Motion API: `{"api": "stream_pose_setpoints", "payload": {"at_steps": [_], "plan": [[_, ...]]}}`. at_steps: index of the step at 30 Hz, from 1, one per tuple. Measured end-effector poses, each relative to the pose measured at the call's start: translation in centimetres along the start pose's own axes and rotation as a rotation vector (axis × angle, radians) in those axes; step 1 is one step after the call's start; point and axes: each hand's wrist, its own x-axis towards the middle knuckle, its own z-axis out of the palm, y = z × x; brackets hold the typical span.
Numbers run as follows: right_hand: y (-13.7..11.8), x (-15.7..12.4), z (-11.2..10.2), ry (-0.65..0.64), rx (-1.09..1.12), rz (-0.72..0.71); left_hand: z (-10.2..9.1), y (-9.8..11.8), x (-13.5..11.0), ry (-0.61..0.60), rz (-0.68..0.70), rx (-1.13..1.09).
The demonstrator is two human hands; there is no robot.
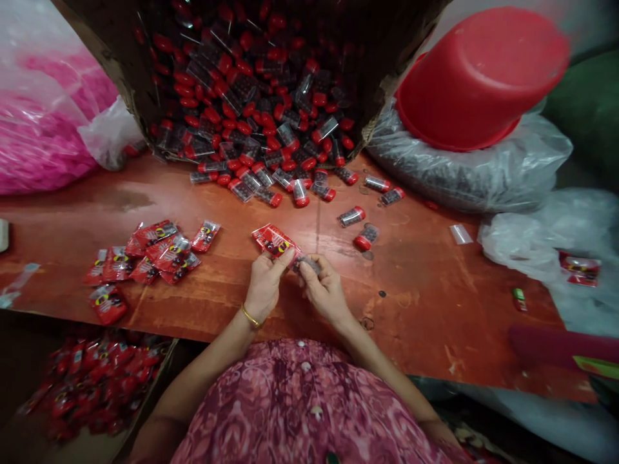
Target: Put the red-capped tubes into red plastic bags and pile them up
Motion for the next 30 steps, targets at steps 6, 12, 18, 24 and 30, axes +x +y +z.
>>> {"api": "stream_pose_setpoints", "payload": {"at_steps": [6,12,18,24,30], "plan": [[-0.4,0.1,0.7,0.115,0.125,0.022,0.3,-0.8,-0.2,-0.11,0.004,0.028],[-1.2,0.2,-0.4,-0.079,0.188,0.096,0.2,0.5,0.0,-0.081,0.015,-0.02],[0.0,1.7,0.4,0.055,0.081,0.041,0.3,0.2,-0.6,-0.192,-0.128,-0.018],[-0.4,3.8,-3.3,0.186,-0.705,-0.274,-4.3,3.2,1.5,0.125,-0.019,-0.168],[1.0,4.8,-11.9,0.463,-1.327,-0.124,-8.4,6.7,3.1,0.414,0.377,-0.332]]}}
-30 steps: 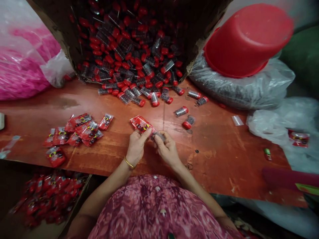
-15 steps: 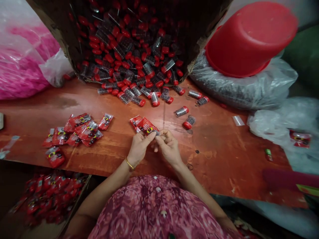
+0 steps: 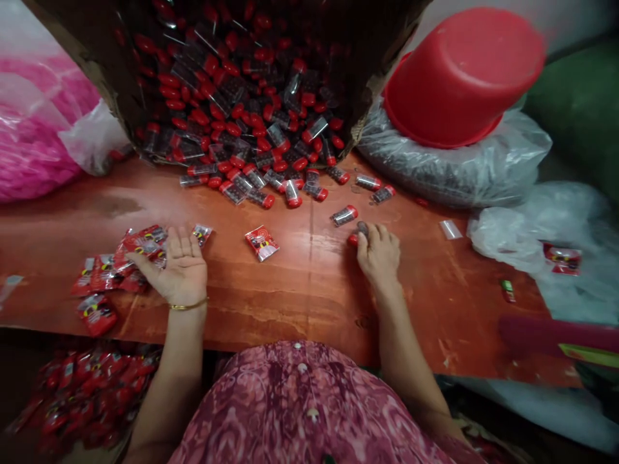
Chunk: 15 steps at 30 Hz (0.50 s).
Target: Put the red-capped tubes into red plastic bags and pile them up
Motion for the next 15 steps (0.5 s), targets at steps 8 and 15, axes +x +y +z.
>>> {"api": "stream_pose_setpoints", "payload": {"at_steps": [8,15], "plan": [[-4.5,-2.8,2.0,-0.122,-0.057,-0.005,2.6,-5.1,-2.2,-0.461,0.302,1.202],[-7.4,-2.9,1.3,0.062,0.224,-0.23,3.7,-5.2,-1.1,-0.576,0.406,1.794]]}}
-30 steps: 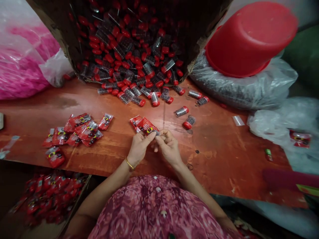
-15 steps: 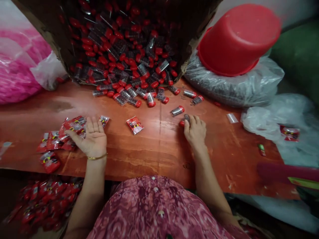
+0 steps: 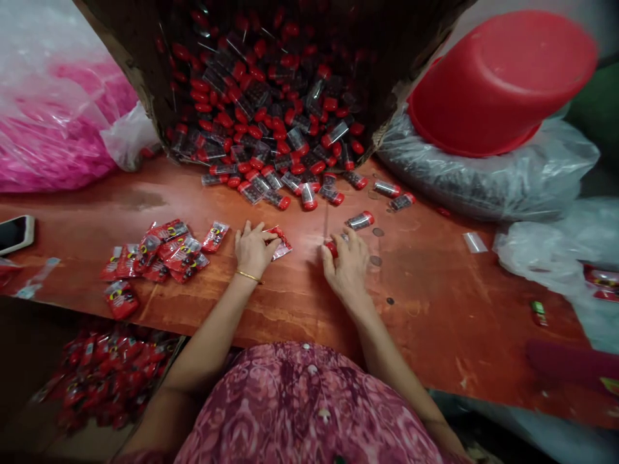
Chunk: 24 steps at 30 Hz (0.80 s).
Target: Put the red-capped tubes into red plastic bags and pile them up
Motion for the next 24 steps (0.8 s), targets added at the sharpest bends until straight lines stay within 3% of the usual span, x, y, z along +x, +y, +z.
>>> {"api": "stream_pose_setpoints", "payload": {"at_steps": [2,5,8,11,14,19,24], "plan": [[-1.2,-0.1,-0.3,-0.006,0.148,-0.058,0.2,0.2,-0.4,0.048,0.005,-0.026],[-3.2,-0.4,0.0,-0.137,0.456,-0.056,0.5,0.5,-1.5,0.191,0.042,-0.099],[-4.7,-0.5,1.3,-0.271,0.804,0.102,0.5,1.0,-2.6,0.274,0.108,-0.19],[-5.4,-0.2,2.2,-0.228,1.03,0.229,0.3,1.4,-3.2,0.29,0.122,-0.356],[-5.4,0.2,2.0,-0.139,1.054,0.28,0.3,1.7,-3.5,0.27,0.023,-0.693],[-4.8,0.1,1.2,-0.068,0.94,0.258,0.7,2.6,-4.3,-0.034,-0.144,-1.121],[-5.2,-0.5,1.3,-0.007,0.848,0.206,1.0,4.1,-5.2,-0.028,-0.282,-1.388]]}}
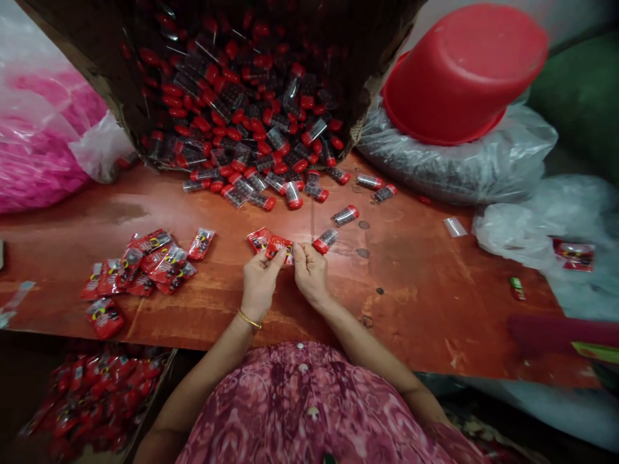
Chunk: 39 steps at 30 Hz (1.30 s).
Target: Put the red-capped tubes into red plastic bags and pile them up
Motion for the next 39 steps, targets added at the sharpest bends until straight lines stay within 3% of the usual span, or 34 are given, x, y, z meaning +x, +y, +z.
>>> {"api": "stream_pose_setpoints", "payload": {"at_steps": [3,6,11,14,16,21,28,39], "plan": [[-0.2,-0.4,0.2,-0.012,0.036,0.004,0.6,0.4,-0.2,0.037,-0.107,-0.151],[-0.1,0.1,-1.0,-0.11,0.004,-0.035,0.4,1.0,0.1,0.056,-0.092,-0.195],[2.2,4.3,-7.1,-0.302,-0.494,-0.29,-0.7,1.9,0.8,0.049,-0.117,-0.146],[3.9,6.6,-10.3,-0.5,-0.755,-0.324,-1.0,2.2,1.0,0.026,-0.163,-0.151],[4.7,6.9,-11.2,-0.576,-0.808,-0.336,-1.1,2.2,1.0,0.003,-0.188,-0.158],[4.8,4.0,-10.9,-0.448,-0.582,-0.233,-1.1,2.1,0.9,-0.005,-0.219,-0.166],[0.7,-1.1,-9.4,-0.224,-0.003,0.09,-0.6,1.9,0.4,-0.05,-0.128,-0.096],[-1.1,-1.7,-8.1,-0.186,0.116,0.211,-0.4,1.5,0.1,-0.09,-0.166,-0.161]]}}
